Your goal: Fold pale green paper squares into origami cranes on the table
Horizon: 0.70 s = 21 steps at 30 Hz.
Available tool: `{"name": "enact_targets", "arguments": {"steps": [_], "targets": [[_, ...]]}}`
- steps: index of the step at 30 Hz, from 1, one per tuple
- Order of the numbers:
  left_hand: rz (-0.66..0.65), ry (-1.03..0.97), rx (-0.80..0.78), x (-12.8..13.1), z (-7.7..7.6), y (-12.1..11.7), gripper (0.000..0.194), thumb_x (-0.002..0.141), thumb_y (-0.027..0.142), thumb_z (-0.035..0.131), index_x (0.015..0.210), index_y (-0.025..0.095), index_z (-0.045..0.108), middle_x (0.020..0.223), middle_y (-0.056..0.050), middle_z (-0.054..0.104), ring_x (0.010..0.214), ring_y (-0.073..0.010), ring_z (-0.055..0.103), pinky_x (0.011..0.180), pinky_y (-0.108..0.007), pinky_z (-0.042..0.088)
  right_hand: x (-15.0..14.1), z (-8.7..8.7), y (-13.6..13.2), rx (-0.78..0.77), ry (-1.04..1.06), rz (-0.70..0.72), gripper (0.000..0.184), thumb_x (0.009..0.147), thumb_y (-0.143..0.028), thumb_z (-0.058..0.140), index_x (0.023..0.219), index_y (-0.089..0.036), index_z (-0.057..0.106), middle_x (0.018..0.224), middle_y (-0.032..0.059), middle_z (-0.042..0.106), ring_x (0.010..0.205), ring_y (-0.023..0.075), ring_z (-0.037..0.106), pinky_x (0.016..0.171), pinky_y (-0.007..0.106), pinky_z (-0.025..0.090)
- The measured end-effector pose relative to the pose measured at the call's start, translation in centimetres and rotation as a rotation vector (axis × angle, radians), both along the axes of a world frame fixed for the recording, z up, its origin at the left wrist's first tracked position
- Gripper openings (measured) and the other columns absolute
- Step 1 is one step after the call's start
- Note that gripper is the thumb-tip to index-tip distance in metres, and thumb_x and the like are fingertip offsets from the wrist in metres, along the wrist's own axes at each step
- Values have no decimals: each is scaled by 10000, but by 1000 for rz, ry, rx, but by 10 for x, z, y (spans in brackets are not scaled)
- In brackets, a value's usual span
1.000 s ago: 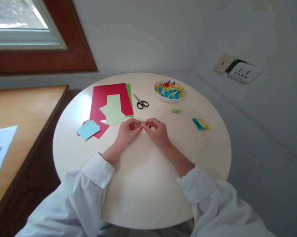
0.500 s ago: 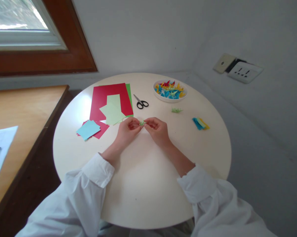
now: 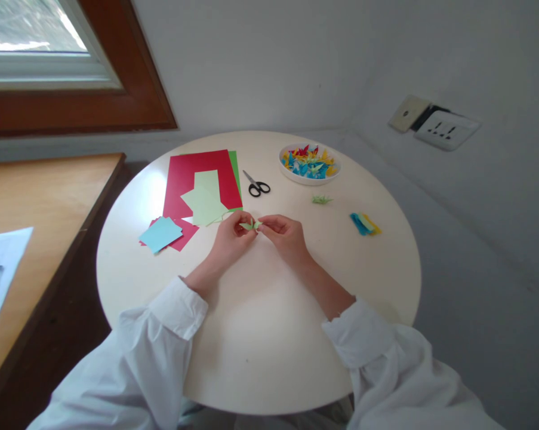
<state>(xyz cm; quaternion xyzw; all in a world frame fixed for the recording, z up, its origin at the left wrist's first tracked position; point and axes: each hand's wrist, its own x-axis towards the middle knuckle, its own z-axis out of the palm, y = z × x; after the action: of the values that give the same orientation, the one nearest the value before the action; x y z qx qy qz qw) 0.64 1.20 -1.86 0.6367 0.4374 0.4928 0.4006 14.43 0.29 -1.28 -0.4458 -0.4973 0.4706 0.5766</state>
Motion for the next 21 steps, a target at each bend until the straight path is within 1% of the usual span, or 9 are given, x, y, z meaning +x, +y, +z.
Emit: {"name": "enact_targets", "arguments": {"steps": [5, 8, 10, 13, 18, 21], "targets": [[-4, 20, 10, 0, 5, -3, 120, 675, 103, 544, 753, 186, 506, 714, 15, 556, 683, -122, 572, 612, -240, 456, 0, 3, -1, -6, -35, 40, 132, 619, -264, 693, 712, -174, 670, 707, 20, 707, 677, 165, 661, 702, 324, 526], [-25, 11, 20, 0, 8, -5, 108, 688, 93, 516, 744, 185, 511, 697, 19, 541, 671, -121, 573, 617, -246, 454, 0, 3, -2, 5, -52, 55, 114, 636, -264, 679, 709, -176, 674, 704, 20, 706, 676, 162, 660, 703, 323, 524], [-39, -5, 27, 1, 8, -5, 123, 688, 93, 513, 768, 185, 528, 733, 12, 557, 673, -123, 581, 617, -252, 461, 0, 3, -1, 4, -47, 48, 116, 634, -271, 680, 703, -179, 673, 704, 19, 705, 676, 160, 659, 700, 318, 525], [-38, 2, 38, 1, 6, -4, 142, 691, 116, 539, 812, 184, 562, 805, -11, 594, 691, -134, 600, 623, -262, 476, 1, 0, 1, -11, -16, 12, 141, 614, -293, 692, 695, -181, 665, 708, 17, 703, 679, 156, 657, 695, 309, 526], [-2, 85, 80, -1, 0, -2, 128, 720, 202, 597, 846, 176, 604, 844, -51, 636, 768, -168, 623, 665, -288, 502, 2, -3, 5, -54, 42, -44, 180, 567, -292, 708, 688, -177, 642, 667, 5, 680, 647, 144, 644, 663, 290, 518], [21, 121, 125, -2, -3, -2, 139, 736, 226, 600, 866, 183, 617, 867, -57, 642, 782, -172, 621, 663, -293, 510, 2, -2, 6, -76, 60, -44, 162, 583, -279, 683, 704, -178, 642, 656, -2, 674, 626, 138, 640, 635, 279, 500]]}}
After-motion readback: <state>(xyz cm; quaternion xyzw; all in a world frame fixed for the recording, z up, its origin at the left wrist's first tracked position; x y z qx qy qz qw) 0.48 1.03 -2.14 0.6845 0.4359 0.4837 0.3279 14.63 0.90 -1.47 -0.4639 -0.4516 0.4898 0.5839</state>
